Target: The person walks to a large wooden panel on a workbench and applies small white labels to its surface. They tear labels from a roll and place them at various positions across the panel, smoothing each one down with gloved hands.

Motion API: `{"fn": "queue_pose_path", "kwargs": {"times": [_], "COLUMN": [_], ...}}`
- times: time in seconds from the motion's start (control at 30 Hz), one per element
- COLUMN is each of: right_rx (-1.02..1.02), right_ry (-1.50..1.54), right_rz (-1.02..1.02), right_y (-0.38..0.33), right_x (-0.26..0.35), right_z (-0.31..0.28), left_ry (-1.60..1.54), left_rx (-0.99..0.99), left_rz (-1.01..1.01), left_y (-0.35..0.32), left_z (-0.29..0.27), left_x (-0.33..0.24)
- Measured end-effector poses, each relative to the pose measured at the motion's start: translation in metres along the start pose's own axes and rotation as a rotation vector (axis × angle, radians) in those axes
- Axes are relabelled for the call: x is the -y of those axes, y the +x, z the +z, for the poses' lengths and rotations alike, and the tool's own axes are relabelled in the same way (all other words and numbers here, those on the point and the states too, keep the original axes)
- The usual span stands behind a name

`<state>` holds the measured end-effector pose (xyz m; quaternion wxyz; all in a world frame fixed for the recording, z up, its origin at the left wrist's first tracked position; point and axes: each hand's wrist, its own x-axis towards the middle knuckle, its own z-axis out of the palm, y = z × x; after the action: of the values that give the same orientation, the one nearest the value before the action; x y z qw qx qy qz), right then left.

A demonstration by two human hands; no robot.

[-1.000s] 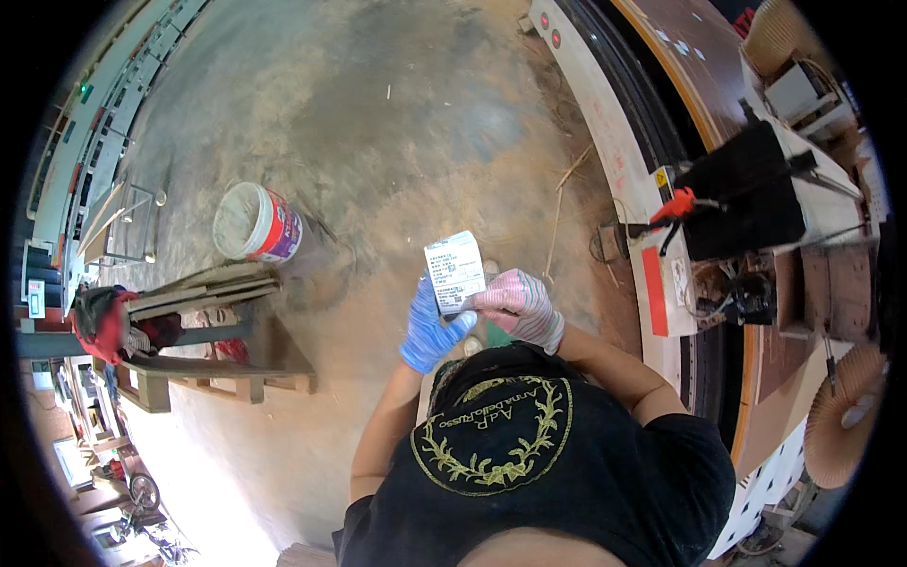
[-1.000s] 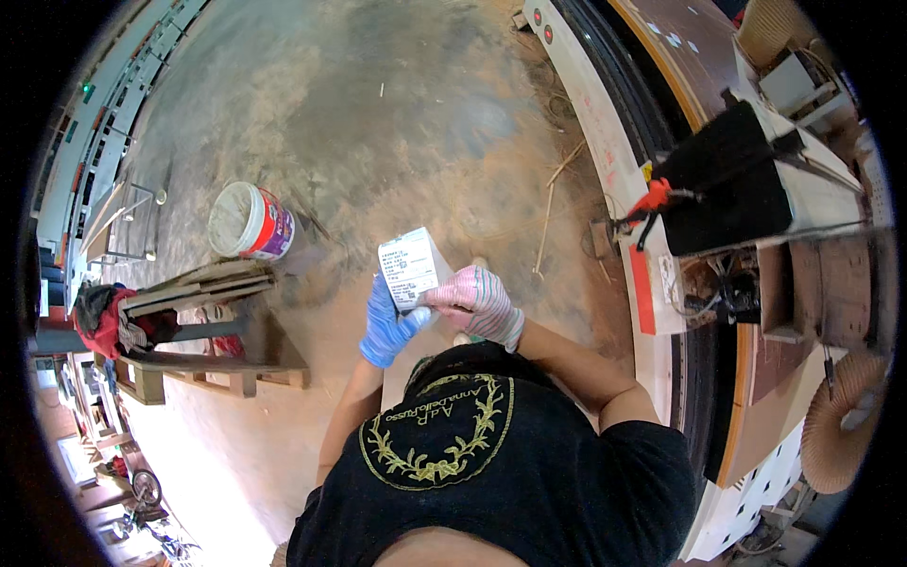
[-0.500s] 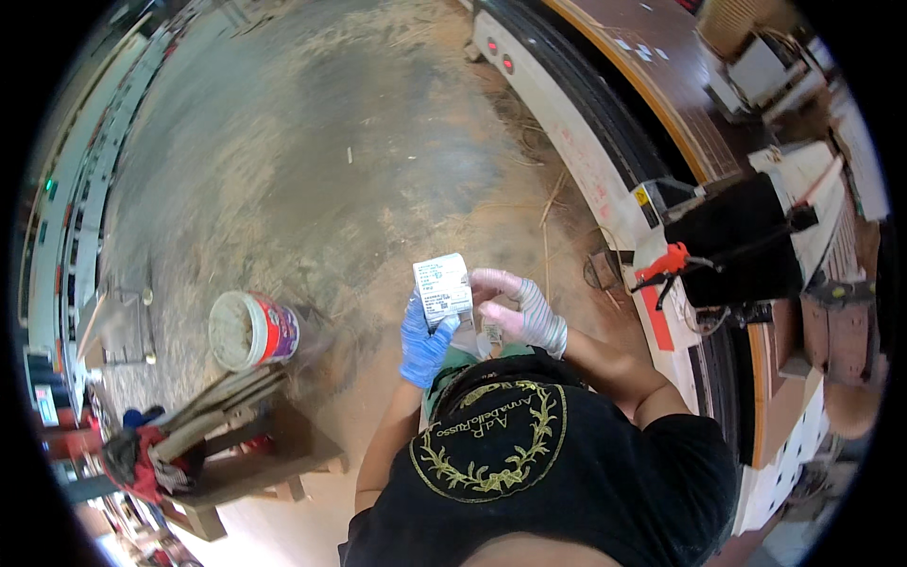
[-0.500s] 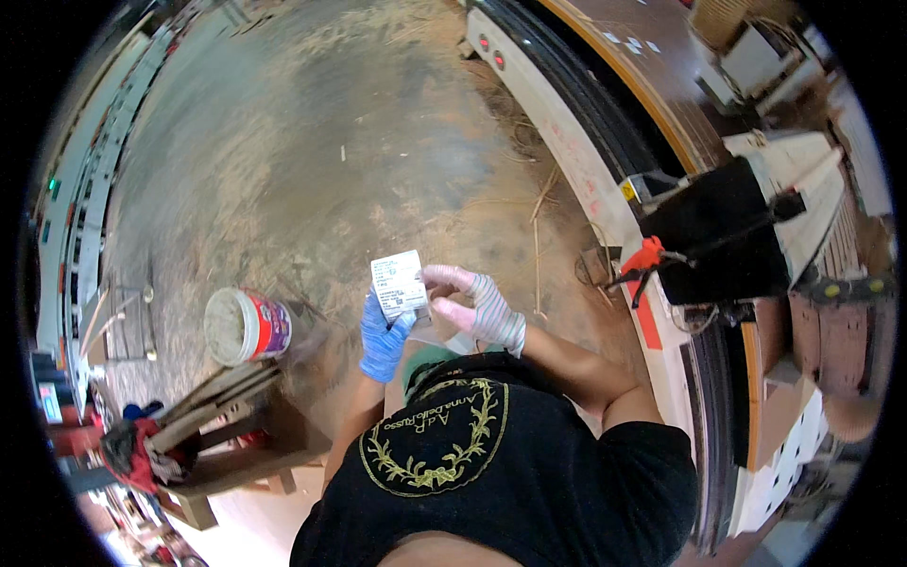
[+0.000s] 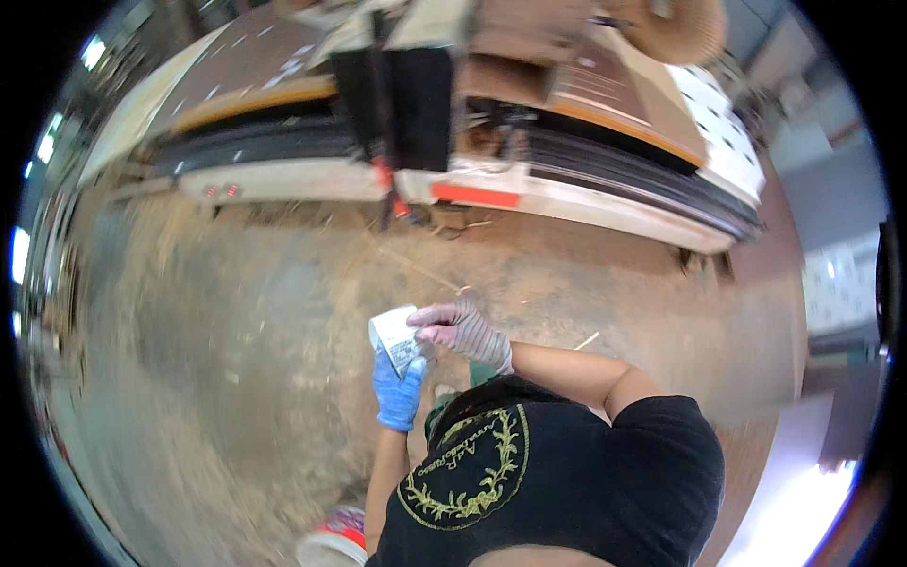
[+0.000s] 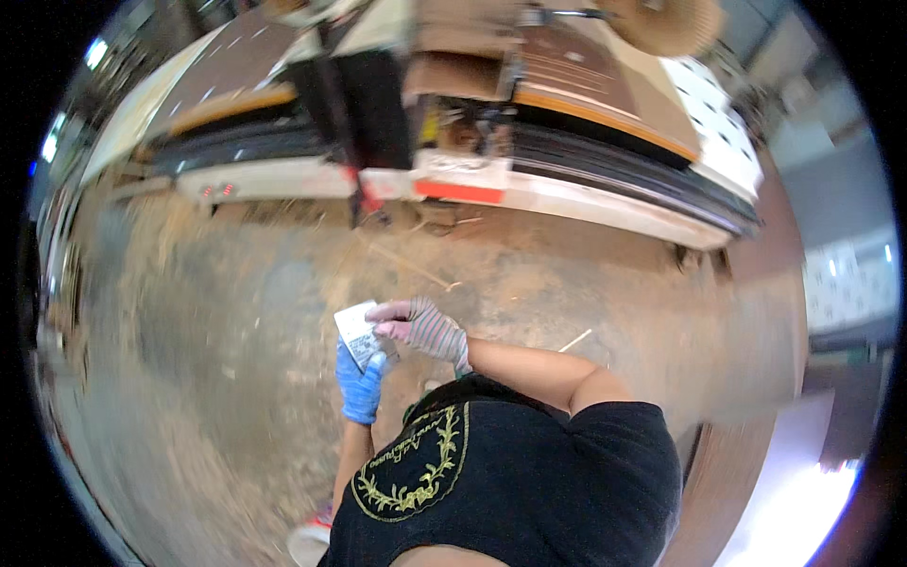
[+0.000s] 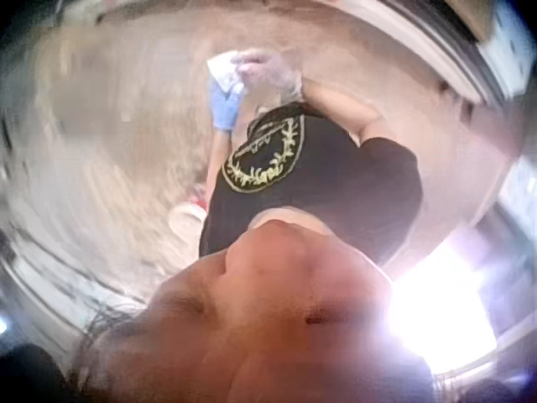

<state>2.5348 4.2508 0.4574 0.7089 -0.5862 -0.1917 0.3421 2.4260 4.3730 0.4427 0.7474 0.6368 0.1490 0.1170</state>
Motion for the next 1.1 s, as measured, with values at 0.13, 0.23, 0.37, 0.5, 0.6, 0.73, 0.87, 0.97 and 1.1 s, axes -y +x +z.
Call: {"fn": "queue_pose_path", "kwargs": {"times": [0.13, 0.23, 0.37, 0.5, 0.6, 0.73, 0.87, 0.97, 1.1], "right_rx": [-0.185, -0.175, -0.34, -0.591, -0.75, -0.869, -0.798, -0.779, -0.757], "right_ry": [-0.026, -0.226, -0.066, -0.191, -0.586, -1.196, -1.343, -1.393, -1.419], "right_rz": [0.009, -0.004, 0.162, -0.162, -0.224, -0.286, -0.273, -0.216, -0.255], "right_y": [-0.008, -0.009, 0.002, 0.053, 0.12, 0.209, 0.288, 0.324, 0.336], "right_x": [0.012, 0.028, 0.044, 0.045, 0.067, 0.093, 0.094, 0.086, 0.076], "right_z": [0.008, -0.012, -0.127, -0.303, -0.45, -0.591, -0.67, -0.704, -0.744], "left_ry": [-0.047, 0.101, 0.008, 0.052, 0.077, 0.073, -0.038, 0.01, -0.009], "left_rx": [0.166, 0.328, 0.444, 0.357, 0.32, 0.125, 0.001, -0.093, -0.234], "left_rz": [-0.071, -0.134, -0.163, -0.179, -0.233, -0.234, -0.249, -0.22, -0.225], "left_y": [0.009, 0.028, 0.068, 0.13, 0.188, 0.243, 0.275, 0.284, 0.289], "left_z": [-0.011, -0.015, 0.042, 0.105, 0.162, 0.244, 0.297, 0.317, 0.343], "left_x": [-0.004, -0.004, 0.029, 0.075, 0.107, 0.128, 0.133, 0.132, 0.139]}}
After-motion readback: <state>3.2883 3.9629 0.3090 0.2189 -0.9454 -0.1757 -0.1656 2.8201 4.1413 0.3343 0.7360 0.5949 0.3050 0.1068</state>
